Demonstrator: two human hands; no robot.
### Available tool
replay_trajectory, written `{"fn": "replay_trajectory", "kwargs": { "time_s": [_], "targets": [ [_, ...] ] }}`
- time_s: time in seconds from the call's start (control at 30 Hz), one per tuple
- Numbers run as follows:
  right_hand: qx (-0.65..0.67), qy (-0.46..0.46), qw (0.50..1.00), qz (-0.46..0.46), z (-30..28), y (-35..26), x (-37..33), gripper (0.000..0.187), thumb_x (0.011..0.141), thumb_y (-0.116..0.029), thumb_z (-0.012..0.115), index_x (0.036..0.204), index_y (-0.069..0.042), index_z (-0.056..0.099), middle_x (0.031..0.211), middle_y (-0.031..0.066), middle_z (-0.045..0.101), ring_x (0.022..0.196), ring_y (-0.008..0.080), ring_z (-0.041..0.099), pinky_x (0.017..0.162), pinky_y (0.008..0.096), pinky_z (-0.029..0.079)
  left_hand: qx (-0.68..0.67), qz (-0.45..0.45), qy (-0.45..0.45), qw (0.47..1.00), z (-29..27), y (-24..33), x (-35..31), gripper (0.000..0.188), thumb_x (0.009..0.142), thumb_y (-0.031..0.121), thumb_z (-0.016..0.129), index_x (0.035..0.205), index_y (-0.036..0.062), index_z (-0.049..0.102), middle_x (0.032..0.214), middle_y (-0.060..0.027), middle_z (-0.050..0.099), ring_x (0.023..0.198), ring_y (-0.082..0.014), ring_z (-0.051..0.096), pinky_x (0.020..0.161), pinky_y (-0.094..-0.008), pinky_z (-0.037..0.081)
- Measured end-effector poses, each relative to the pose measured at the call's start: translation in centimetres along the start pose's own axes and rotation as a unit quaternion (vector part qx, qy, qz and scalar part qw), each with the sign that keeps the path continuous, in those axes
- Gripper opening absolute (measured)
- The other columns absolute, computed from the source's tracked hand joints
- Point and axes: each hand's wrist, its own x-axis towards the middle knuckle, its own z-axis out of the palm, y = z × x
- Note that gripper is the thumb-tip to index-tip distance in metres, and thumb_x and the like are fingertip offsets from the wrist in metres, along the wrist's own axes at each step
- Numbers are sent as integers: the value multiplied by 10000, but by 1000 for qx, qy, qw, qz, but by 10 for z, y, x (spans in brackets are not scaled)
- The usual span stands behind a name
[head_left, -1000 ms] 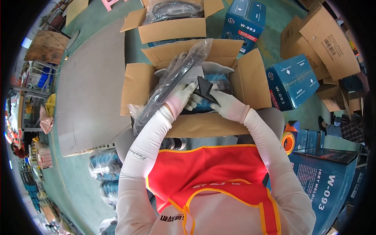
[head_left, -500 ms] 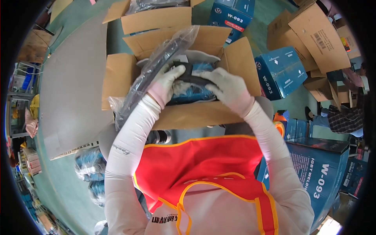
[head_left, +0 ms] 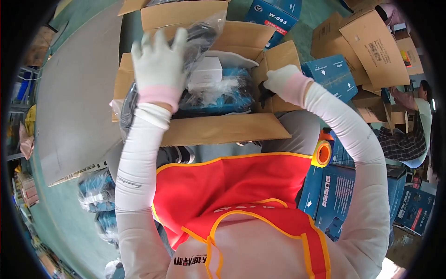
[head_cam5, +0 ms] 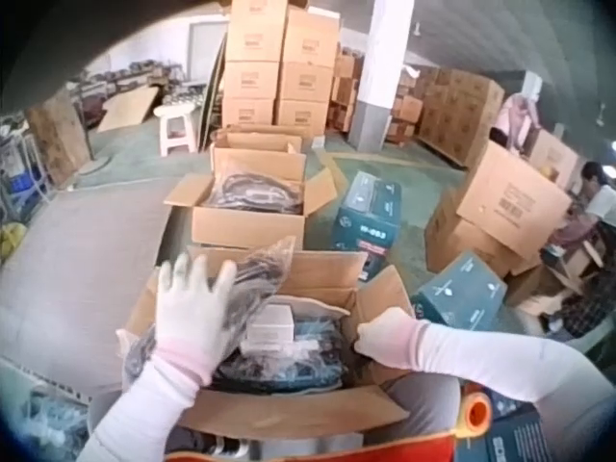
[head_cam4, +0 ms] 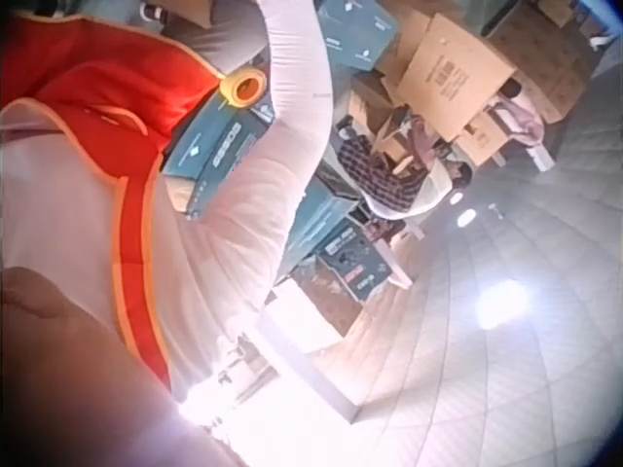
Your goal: The person packs welding machines, instruction manuals, and packing foam into cardboard boxes, then seals each box with tape using a tape dispenser.
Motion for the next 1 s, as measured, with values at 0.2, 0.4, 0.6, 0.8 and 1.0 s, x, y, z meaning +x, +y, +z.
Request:
{"fn": "replay_trajectory", "kwargs": {
  "time_s": [0.2, 0.4, 0.6, 0.8, 1.0],
  "targets": [
    [-20, 19, 999, -32, 39, -26, 34, 176, 851, -121, 569, 982, -130, 686, 949, 96, 623, 870, 284, 673, 637, 392, 532, -383, -191, -390, 815, 27, -97, 15, 490, 689, 280, 689, 1061, -38, 651, 911, -187, 696, 848, -272, 672, 803, -348, 509],
    [13, -79, 997, -20, 42, -47, 45, 213, 828, -116, 640, 1022, -93, 725, 1039, 103, 690, 964, 275, 681, 737, 368, 545, -380, -177, -310, 853, 60, -111, 0, 399, 734, 245, 633, 1014, -38, 661, 886, -212, 681, 822, -328, 665, 791, -356, 501],
    [-9, -106, 993, -54, 41, -53, 65, 179, 842, -121, 599, 975, -104, 717, 1024, 102, 672, 926, 279, 680, 705, 383, 543, -389, -235, -219, 864, 42, -112, -14, 320, 802, 218, 639, 1017, -20, 637, 838, -161, 675, 759, -281, 661, 739, -348, 501],
    [44, -54, 996, -49, 48, -28, 67, 110, 804, -179, 646, 881, -138, 713, 890, 98, 695, 855, 294, 689, 683, 416, 545, -651, -352, -73, 668, -19, -108, -47, 168, 804, 38, 652, 964, -11, 636, 837, -34, 657, 719, -85, 564, 659, -263, 478],
    [15, -66, 998, -13, 52, -23, 50, 219, 865, -132, 563, 1026, -169, 707, 989, 65, 702, 965, 268, 683, 777, 387, 551, -443, -40, -140, 885, -66, -16, -70, 207, 714, 105, 618, 895, 60, 528, 720, -159, 618, 709, -373, 632, 653, -453, 504]
  ]
}}
